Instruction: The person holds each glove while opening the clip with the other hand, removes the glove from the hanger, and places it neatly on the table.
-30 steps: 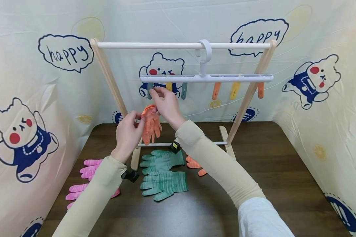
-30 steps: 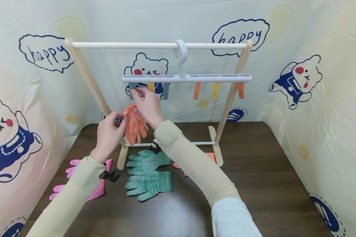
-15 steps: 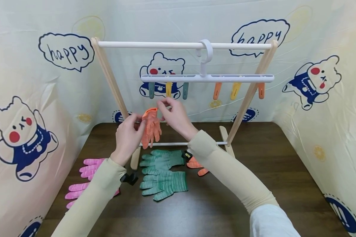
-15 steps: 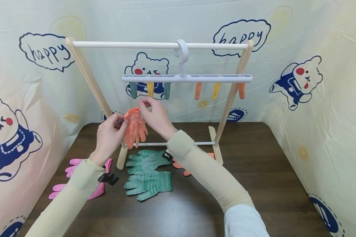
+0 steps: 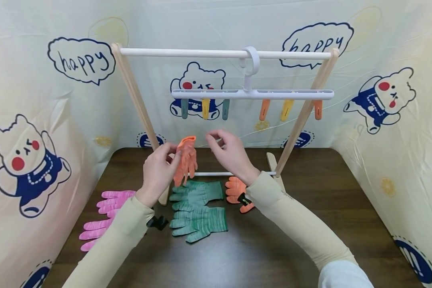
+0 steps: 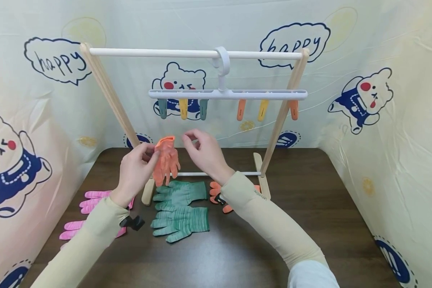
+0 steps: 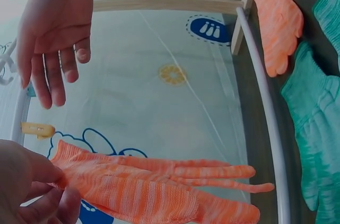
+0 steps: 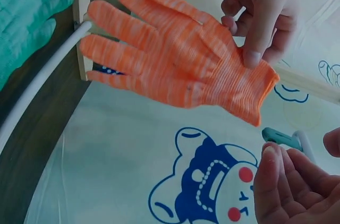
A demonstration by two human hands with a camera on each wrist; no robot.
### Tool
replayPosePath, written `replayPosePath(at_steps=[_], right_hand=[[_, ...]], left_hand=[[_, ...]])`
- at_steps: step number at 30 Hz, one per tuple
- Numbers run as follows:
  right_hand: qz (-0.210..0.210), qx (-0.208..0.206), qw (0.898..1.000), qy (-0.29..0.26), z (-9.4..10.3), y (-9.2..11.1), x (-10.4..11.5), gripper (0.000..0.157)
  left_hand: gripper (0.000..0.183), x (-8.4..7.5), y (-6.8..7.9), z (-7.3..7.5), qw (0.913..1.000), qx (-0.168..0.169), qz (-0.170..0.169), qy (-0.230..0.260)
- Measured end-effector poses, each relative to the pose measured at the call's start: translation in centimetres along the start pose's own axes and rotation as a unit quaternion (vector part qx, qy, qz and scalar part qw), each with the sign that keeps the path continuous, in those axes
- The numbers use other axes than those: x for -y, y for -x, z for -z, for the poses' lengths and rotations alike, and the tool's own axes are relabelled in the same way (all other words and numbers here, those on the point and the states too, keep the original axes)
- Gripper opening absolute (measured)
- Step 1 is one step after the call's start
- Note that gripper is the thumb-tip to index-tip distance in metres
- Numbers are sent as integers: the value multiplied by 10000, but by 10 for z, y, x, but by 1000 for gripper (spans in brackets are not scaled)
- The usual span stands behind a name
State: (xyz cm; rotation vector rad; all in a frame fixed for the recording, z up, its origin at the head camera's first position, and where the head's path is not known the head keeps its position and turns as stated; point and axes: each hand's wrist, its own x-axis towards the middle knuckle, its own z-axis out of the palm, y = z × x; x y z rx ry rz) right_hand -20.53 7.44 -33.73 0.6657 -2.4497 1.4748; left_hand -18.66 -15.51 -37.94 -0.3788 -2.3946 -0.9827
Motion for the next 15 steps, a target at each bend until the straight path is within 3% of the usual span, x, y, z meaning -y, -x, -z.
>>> replayPosePath(at_steps=[9, 15], right_hand=[[187, -198, 9994, 208, 13, 24, -13, 25], [53, -150, 9990, 419, 23, 42, -22, 25]], left_hand=[[14, -5, 10, 0, 9999, 105, -80, 9], [15, -9, 18, -2, 9997, 249, -64, 45]])
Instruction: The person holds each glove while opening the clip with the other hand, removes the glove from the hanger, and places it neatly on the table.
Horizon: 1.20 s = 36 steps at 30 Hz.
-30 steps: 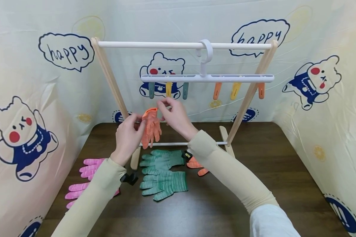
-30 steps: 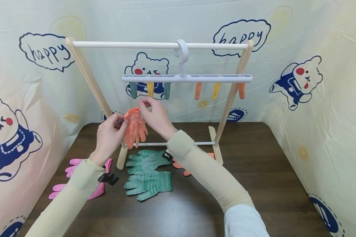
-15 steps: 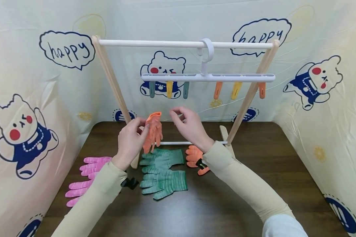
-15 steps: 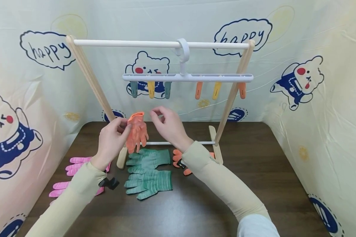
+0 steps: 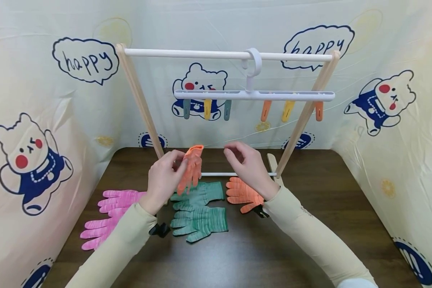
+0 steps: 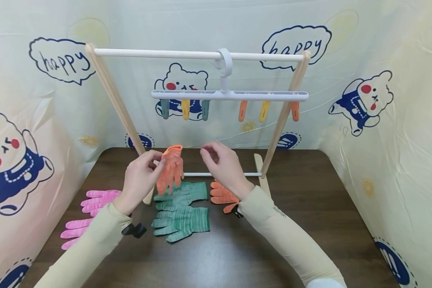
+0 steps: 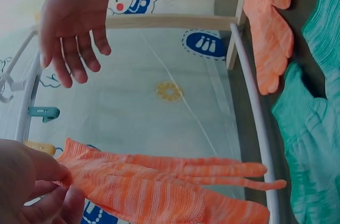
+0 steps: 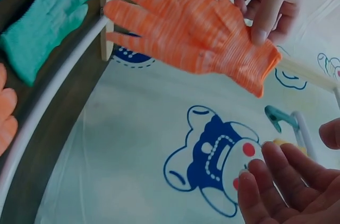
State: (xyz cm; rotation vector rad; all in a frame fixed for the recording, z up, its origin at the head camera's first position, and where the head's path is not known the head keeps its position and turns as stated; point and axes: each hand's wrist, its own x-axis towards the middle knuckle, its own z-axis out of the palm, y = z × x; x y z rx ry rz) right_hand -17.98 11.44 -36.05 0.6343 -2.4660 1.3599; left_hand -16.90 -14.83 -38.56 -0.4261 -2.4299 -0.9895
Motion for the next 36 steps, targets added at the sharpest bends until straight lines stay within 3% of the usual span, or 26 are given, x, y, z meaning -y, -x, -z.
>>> replayPosePath(at_steps=[9, 22, 36], right_hand=[[-435, 53, 9988, 238, 12, 24, -15, 30], [-61, -347, 9959, 835, 29, 55, -31, 28], [-206, -612, 9903, 1233, 40, 86, -53, 22]], left_hand=[[12, -5, 10, -4, 9998, 81, -156, 53], [13, -15, 22, -7, 9990, 165, -410, 89], [9, -19, 29, -12, 9977, 253, -609, 138]])
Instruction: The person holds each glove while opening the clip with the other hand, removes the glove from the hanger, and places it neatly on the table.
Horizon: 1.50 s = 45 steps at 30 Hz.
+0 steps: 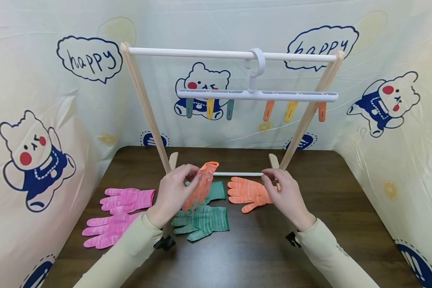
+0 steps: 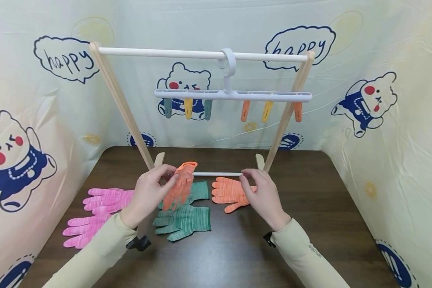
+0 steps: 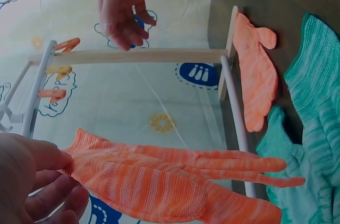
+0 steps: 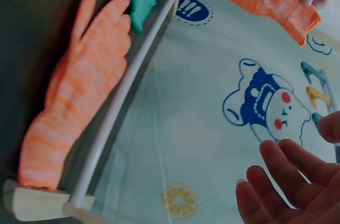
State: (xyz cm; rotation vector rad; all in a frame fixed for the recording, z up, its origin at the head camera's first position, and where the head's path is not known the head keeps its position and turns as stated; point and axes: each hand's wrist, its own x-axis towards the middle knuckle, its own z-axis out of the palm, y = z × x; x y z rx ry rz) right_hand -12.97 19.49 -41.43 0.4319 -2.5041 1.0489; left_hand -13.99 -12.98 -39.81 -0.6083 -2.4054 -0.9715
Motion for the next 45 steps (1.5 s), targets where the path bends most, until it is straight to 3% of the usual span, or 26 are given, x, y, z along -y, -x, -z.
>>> replayPosePath(at_steps=[7, 22, 45], right_hand=[[-163, 9, 9997, 157, 4, 12, -16, 23], [-467, 140, 9980, 408, 13, 24, -27, 25], [-419, -22, 9975, 575, 19, 27, -40, 24]], left_hand=[[10, -4, 1, -3, 9997, 237, -4, 53], [13, -18, 3, -15, 9975, 687, -123, 103], [6, -43, 0, -47, 9839, 1571, -797, 308]])
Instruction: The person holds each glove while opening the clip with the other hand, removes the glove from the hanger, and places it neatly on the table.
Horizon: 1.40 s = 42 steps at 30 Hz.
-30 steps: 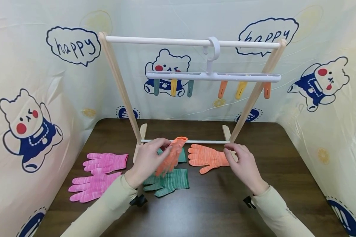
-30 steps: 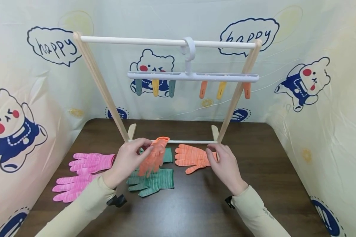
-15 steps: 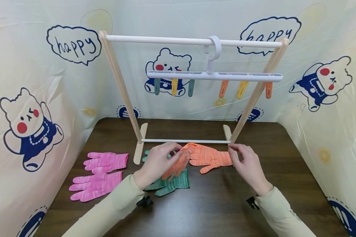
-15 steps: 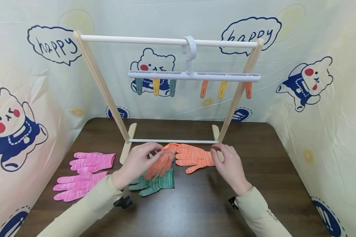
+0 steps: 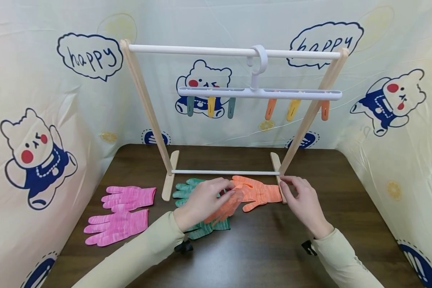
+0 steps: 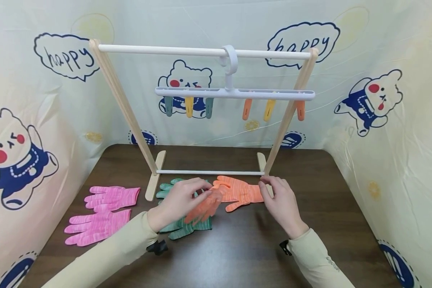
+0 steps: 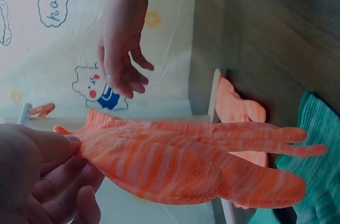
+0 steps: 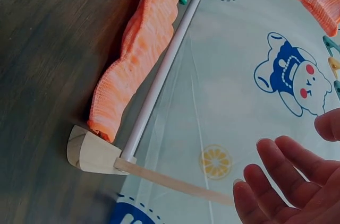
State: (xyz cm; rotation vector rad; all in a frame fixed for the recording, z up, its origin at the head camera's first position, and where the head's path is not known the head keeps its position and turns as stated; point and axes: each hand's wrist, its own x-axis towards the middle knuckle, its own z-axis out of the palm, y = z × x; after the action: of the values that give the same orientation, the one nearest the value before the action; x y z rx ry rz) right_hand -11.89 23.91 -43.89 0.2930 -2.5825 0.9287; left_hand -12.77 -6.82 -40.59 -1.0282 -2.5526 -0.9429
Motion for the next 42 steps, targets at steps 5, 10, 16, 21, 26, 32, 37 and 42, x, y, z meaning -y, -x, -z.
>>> replayPosePath(at_steps=[5, 10, 16, 21, 26, 32, 37, 42], right_hand=[[-41, 15, 10000, 8, 1, 1, -2, 23], [-148, 87, 9998, 32, 2, 3, -4, 25], [-160, 75, 9998, 43, 3, 5, -7, 25], [-139, 30, 9999, 46, 3, 5, -8, 25], [-192, 11, 9998, 55, 3, 6, -10, 24], [-228, 10, 9997, 44, 6, 6, -9, 22], [-256, -11, 9996, 77, 8, 5, -10, 23], [-316, 8, 9994, 103, 8, 5, -12, 24]], left_hand=[[6, -3, -2, -6, 9997, 138, -144, -135], [8, -5, -5, -14, 9991, 328, -271, -78], [10, -10, -13, -24, 9969, 724, -302, 96], [12, -16, -20, -28, 9931, 1079, -311, 333], [13, -21, -26, -31, 9867, 1423, -239, 751], [12, -25, -32, -34, 9757, 1790, -224, 1239], [11, -27, -38, -38, 9660, 2109, -269, 1474], [12, -29, -46, -50, 9586, 2492, -554, 1263]])
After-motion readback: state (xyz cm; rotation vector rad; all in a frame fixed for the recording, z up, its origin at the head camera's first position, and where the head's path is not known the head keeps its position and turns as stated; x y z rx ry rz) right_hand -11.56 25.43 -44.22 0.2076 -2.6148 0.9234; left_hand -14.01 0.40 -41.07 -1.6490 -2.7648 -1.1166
